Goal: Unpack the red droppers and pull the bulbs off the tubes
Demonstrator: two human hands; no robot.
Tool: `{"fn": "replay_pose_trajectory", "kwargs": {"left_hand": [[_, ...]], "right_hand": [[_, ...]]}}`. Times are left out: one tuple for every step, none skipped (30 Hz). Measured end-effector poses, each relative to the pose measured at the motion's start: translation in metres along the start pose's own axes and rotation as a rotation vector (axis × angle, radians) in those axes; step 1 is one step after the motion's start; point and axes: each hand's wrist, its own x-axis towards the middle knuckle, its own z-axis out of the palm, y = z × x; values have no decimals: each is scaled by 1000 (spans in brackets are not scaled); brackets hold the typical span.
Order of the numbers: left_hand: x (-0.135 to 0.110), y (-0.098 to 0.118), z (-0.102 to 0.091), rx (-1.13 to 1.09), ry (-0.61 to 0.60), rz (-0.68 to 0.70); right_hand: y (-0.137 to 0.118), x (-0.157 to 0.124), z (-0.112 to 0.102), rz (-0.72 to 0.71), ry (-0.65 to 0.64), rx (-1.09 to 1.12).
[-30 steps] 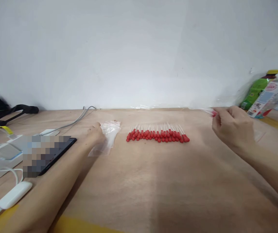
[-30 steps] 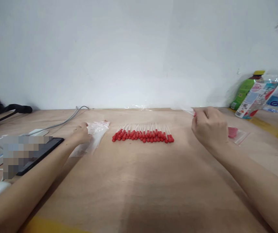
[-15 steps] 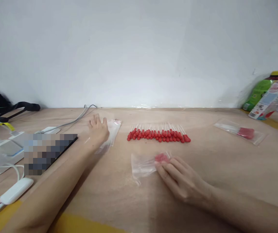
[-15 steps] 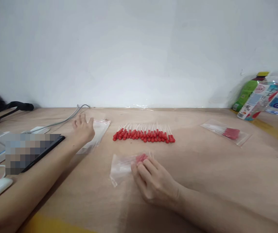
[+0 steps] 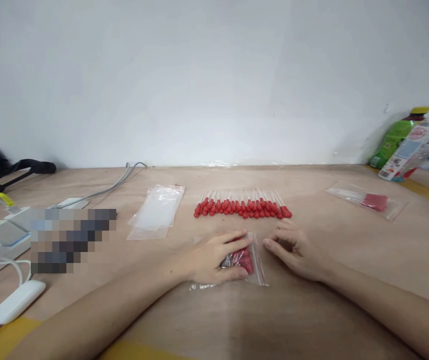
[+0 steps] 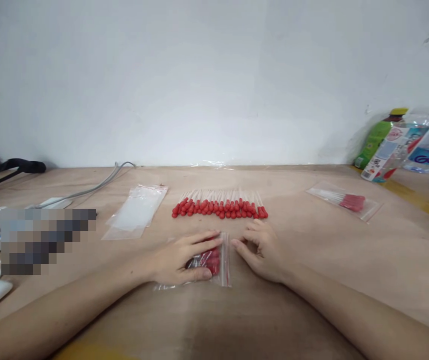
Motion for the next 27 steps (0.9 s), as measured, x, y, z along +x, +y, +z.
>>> {"fn": "replay_pose_trajectory", "kwargs": {"left_hand": [[1,-6,0,-1,5,-13],[2,-11,-1,-5,17,-20],[3,-15,-1,-9,30,-20],[3,-19,-2,-13,42,-18],[4,-22,-2,-13,49,-17],[5,-24,-2,-11,52,-16],[5,-26,-2,-7,51,-17],[5,-27,-2,-2,50,-18],[5,-28,-2,3,51,-18],[5,-29,-2,8,52,-17],[5,-30,-1,11,53,-13],[5,-31,0,15,54,-7],[6,-31,0,17,54,1],[6,-32,1,20,54,10],[6,-32,1,23,54,19],[6,-32,1,27,55,26],[6,-32,0,33,58,31],[6,-31,0,39,58,33],[6,-31,-1,45,57,33],[6,-30,-2,51,54,30],[6,-29,-3,55,52,22],[7,-28,-3,58,54,15],[8,-27,-3,62,60,11],[9,-27,-3,67,73,12],[11,-27,-3,75,92,21],[13,-26,-3,83,114,37],[16,-26,-3,91,137,60]], "right_hand": [[0,1,1,-11,-29,34],[-1,3,2,-35,-48,62],[-1,4,3,-62,-57,81],[-2,5,5,-86,-54,91],[-1,6,7,-100,-40,93],[-1,6,9,-102,-24,86],[0,7,11,-95,-12,76],[2,7,13,-84,-4,67],[3,8,14,-68,-6,60],[4,9,15,-55,-12,58],[5,9,15,-45,-23,62],[5,10,16,-38,-36,74],[5,10,16,-33,-46,92],[5,11,16,-27,-53,114],[4,11,16,-22,-59,138],[3,11,16,-21,-63,159],[3,12,16,-21,-68,175],[2,12,16,-25,-72,180],[2,12,16,-34,-75,174],[1,13,16,-48,-73,157],[1,14,17,-69,-68,125],[1,15,17,-101,-51,80],[1,17,18,-146,-26,24],[1,19,18,-203,9,-38],[1,21,19,-266,48,-98],[1,23,20,-329,85,-154],[1,25,21,-390,118,-199]]}}
